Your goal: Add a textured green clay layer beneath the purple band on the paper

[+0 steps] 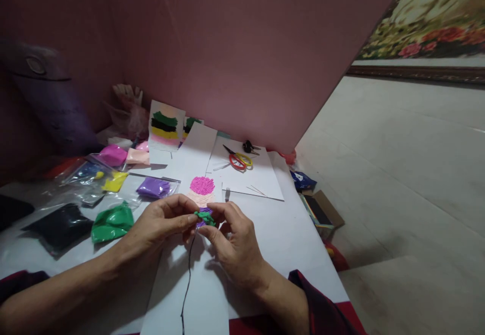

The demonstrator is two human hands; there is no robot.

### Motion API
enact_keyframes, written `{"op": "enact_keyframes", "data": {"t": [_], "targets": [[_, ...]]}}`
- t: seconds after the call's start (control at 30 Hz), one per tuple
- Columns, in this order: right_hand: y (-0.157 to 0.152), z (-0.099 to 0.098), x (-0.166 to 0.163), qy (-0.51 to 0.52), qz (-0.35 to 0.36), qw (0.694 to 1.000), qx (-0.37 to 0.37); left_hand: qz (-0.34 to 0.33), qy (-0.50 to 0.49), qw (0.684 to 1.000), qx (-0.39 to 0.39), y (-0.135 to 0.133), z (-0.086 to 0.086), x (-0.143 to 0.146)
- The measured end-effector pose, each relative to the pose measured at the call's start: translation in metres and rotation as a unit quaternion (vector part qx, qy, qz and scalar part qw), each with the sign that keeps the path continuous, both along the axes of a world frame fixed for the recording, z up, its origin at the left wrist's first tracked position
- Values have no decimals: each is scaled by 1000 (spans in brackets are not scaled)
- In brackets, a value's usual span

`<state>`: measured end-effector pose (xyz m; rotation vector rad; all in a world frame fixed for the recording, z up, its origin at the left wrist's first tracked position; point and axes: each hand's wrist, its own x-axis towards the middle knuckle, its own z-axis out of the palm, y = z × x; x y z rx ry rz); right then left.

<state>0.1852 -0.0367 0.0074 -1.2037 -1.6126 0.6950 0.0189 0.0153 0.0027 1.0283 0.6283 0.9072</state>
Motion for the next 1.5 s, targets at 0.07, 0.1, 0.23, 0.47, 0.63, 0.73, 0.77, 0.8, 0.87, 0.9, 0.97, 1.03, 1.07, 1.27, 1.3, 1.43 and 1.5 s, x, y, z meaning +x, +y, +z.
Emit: {"op": "enact_keyframes", "data": {"t": [0.07,0.1,0.23,0.47,0.63,0.73,0.77,0.8,0.87,0.9,0.97,1.03,1.07,1.27,1.3,1.43,1.5], "targets": [[0,-1,0,-3,-1,1000,8,-16,-2,1000,13,0,-2,1],[0,0,0,-8,0,1000,15,-20,-1,1000,18,0,-1,1],[-1,3,0,-21,-12,999,24,-9,8,1000,10,-2,5,1],[-1,4,0,-45,-23,997,49,20,56,998,9,-3,10,3],[-2,5,0,-56,-16,995,79,19,121,992,34,-5,12,3],[-3,5,-1,-54,-15,995,82,9,126,992,17,-6,12,2],[-3,5,0,-52,-15,995,81,15,121,993,8,-6,11,2],[-3,4,0,-51,-16,995,80,28,113,993,-1,-6,11,2],[-3,3,0,-49,-17,996,77,51,89,995,-13,-5,9,2],[-2,3,1,-48,-18,996,77,52,74,996,-15,-5,8,2],[-1,2,1,-47,-20,996,76,34,39,999,-9,-3,6,2],[-1,3,1,-45,-22,996,74,9,13,1000,9,-1,3,1],[0,3,0,-44,-21,996,74,5,6,1000,20,-1,3,0],[0,4,1,-44,-9,996,79,20,68,996,62,-1,6,0],[0,4,1,-44,-8,996,79,21,78,994,67,-1,7,1],[0,3,1,-45,0,995,84,11,115,991,63,-3,9,3],[0,3,1,-45,6,995,92,4,141,989,50,-4,9,3]]}}
